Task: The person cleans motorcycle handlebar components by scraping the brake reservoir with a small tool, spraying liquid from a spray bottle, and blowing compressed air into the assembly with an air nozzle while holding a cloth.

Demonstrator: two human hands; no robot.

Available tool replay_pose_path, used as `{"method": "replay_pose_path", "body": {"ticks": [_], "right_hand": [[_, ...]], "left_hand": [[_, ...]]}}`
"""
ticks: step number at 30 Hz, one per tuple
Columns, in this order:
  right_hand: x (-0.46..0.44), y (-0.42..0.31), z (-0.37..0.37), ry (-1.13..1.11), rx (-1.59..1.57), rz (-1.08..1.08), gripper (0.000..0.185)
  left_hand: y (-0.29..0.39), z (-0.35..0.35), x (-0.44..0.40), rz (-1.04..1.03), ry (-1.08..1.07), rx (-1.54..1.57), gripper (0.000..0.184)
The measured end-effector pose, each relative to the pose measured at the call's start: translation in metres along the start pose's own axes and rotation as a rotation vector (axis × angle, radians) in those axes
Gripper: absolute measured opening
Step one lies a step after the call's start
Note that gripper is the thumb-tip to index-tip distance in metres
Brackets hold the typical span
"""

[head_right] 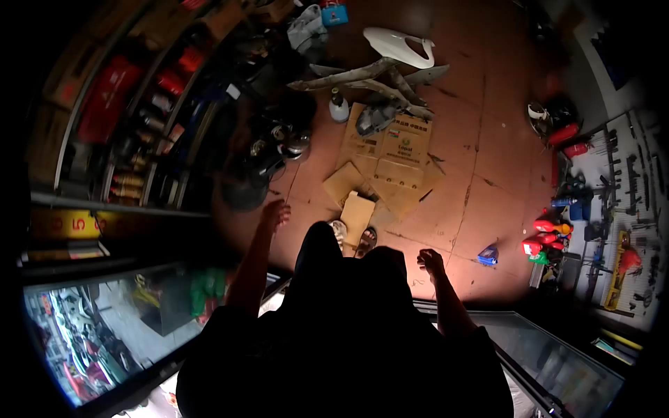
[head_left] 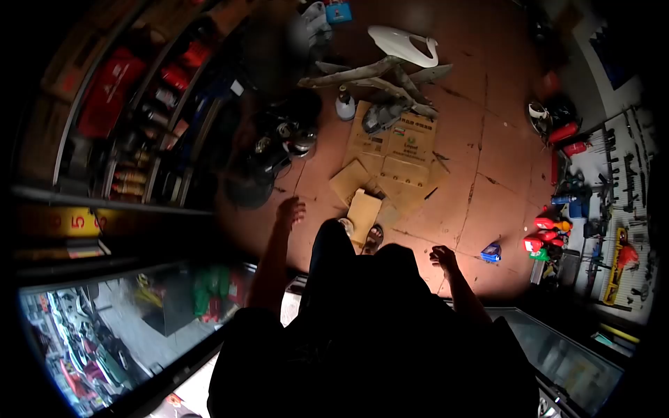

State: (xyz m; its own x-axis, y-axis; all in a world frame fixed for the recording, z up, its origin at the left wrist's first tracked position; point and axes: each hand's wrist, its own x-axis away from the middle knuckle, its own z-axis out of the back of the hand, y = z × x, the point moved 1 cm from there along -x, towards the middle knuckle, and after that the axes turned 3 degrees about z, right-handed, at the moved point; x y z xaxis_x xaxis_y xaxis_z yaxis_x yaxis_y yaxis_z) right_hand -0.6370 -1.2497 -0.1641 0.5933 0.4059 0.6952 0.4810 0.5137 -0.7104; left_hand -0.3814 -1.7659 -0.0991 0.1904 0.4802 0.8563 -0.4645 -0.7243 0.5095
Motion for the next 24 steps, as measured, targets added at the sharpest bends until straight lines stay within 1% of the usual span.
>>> {"method": "replay_pose_path", "body": {"ticks": [2,3,5,6,7,8,9,10,11,12,13,14,16,19,20,21,23,24], "right_hand": [[0.014,-0.092,-0.008,-0.031,0.054,0.087,0.03],[0.018,-0.115,-0.006,-0.026,0.067,0.134,0.032],[0.013,-0.141,0.006,0.03,-0.047,0.126,0.033],[0.012,-0.14,0.011,0.125,-0.054,0.079,0.034],[0.017,-0.133,0.014,0.221,-0.064,0.018,0.034],[0.024,-0.12,0.017,0.318,-0.129,-0.095,0.033],[0.033,-0.102,0.015,0.42,-0.199,-0.205,0.033],[0.05,-0.08,0.007,0.5,-0.146,-0.282,0.029],[0.078,-0.049,-0.01,0.597,-0.132,-0.31,0.024],[0.106,-0.025,-0.031,0.694,-0.12,-0.338,0.022],[0.129,-0.027,-0.055,0.706,-0.124,-0.427,0.023],[0.147,-0.041,-0.081,0.667,-0.154,-0.541,0.023],[0.174,-0.078,-0.133,0.562,-0.238,-0.705,0.023],[0.192,-0.151,-0.181,0.488,-0.312,-0.864,0.026],[0.196,-0.172,-0.193,0.49,-0.331,-0.903,0.026],[0.198,-0.191,-0.201,0.495,-0.342,-0.938,0.027],[0.207,-0.225,-0.216,0.511,-0.366,-0.997,0.03],[0.213,-0.242,-0.228,0.521,-0.387,-1.022,0.031]], "left_hand": [[0.006,-0.003,-0.031,-0.038,-0.089,0.013,0.035],[0.014,-0.004,-0.071,-0.043,-0.112,0.007,0.035],[0.038,-0.002,-0.156,0.084,-0.217,-0.026,0.035],[0.08,-0.032,-0.142,0.078,-0.002,-0.08,0.03],[0.103,-0.044,-0.167,0.07,-0.01,-0.099,0.025],[0.126,-0.06,-0.196,0.012,-0.019,-0.123,0.022],[0.141,-0.075,-0.245,-0.031,-0.061,-0.143,0.023],[0.16,-0.096,-0.277,-0.089,-0.072,-0.19,0.026],[0.183,-0.112,-0.307,-0.108,-0.25,-0.2,0.029],[0.198,-0.137,-0.339,-0.142,-0.225,-0.245,0.032],[0.214,-0.163,-0.352,-0.163,-0.196,-0.285,0.035],[0.219,-0.176,-0.376,-0.121,-0.208,-0.287,0.035],[0.243,-0.215,-0.437,-0.276,-0.237,-0.433,0.04],[0.235,-0.252,-0.54,-0.477,-0.287,-0.49,0.046],[0.236,-0.266,-0.569,-0.217,-0.178,-0.485,0.047],[0.254,-0.278,-0.561,-0.143,-0.113,-0.556,0.05],[0.28,-0.295,-0.561,0.07,-0.196,-0.569,0.057],[0.242,-0.285,-0.622,0.107,-0.186,-0.492,0.05]]}}
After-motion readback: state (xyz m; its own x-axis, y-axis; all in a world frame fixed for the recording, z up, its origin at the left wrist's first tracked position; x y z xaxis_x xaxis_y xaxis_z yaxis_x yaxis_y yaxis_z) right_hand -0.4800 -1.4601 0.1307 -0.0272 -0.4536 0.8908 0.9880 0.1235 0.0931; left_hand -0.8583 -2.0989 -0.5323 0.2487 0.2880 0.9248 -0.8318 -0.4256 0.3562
